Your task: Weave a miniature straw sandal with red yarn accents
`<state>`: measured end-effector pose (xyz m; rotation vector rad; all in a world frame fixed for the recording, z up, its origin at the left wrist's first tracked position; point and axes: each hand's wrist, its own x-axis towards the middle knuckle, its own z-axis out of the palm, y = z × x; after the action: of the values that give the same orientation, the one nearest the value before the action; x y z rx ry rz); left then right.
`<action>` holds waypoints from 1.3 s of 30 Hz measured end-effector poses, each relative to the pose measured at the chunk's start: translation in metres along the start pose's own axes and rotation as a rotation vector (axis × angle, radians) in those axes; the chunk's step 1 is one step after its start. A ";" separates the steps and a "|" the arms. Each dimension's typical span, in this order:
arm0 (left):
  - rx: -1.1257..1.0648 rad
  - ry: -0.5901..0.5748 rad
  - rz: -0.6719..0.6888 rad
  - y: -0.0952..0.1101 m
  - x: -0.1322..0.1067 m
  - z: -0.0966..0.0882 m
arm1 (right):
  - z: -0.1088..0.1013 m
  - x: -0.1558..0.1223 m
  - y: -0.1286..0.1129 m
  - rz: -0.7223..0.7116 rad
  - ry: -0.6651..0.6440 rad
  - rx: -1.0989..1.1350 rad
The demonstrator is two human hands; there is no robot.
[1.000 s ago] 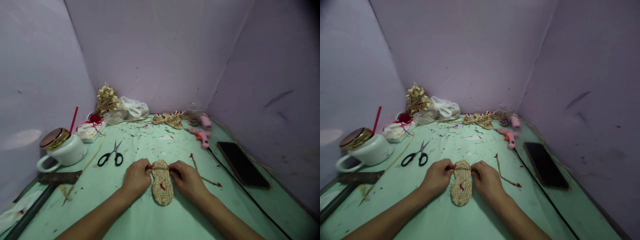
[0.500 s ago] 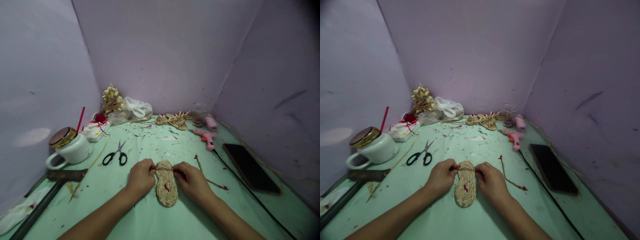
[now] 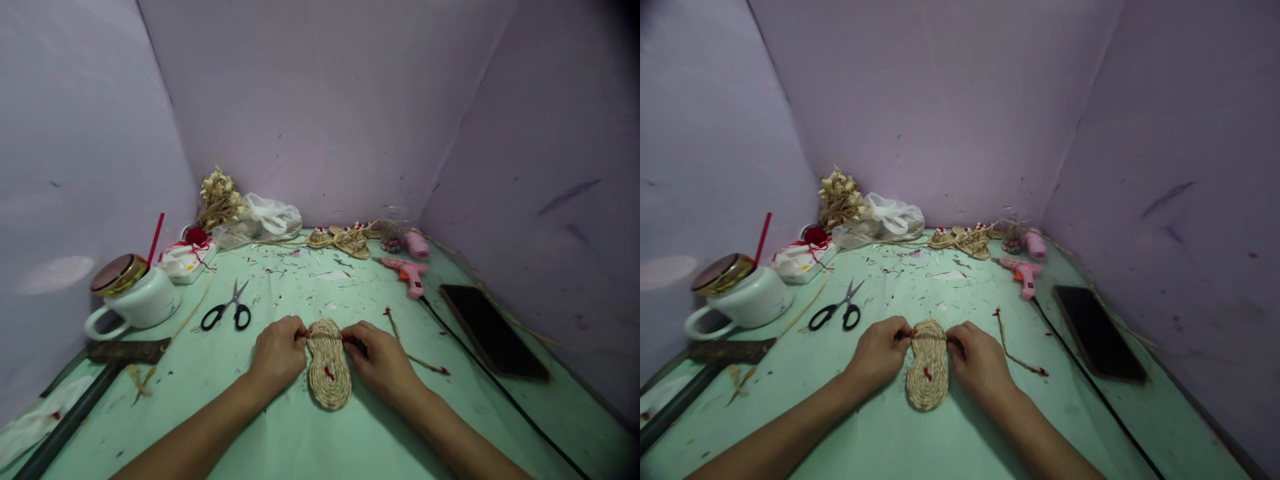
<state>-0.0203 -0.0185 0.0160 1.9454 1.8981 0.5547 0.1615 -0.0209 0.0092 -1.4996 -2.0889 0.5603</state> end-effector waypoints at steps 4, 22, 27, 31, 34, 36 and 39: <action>-0.007 0.008 0.014 0.000 0.001 0.000 | -0.001 0.000 0.000 0.002 -0.001 -0.005; 0.020 -0.008 0.006 0.001 0.000 -0.001 | 0.000 0.000 0.000 -0.003 -0.002 -0.013; 0.026 -0.015 0.007 0.001 0.000 -0.001 | -0.001 0.000 -0.001 0.003 -0.004 -0.016; 0.023 -0.015 0.003 0.002 -0.001 -0.002 | -0.001 0.000 -0.001 0.003 -0.004 -0.022; 0.015 -0.012 0.012 0.002 -0.001 -0.002 | -0.001 0.000 -0.001 0.003 -0.003 -0.022; 0.018 -0.009 0.013 0.002 -0.001 -0.001 | -0.001 0.000 -0.002 0.005 -0.003 -0.026; 0.023 -0.001 0.006 0.001 0.000 0.000 | 0.000 0.000 -0.003 0.024 0.002 -0.039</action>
<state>-0.0196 -0.0190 0.0169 1.9663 1.9060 0.5358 0.1591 -0.0216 0.0107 -1.5486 -2.0939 0.5291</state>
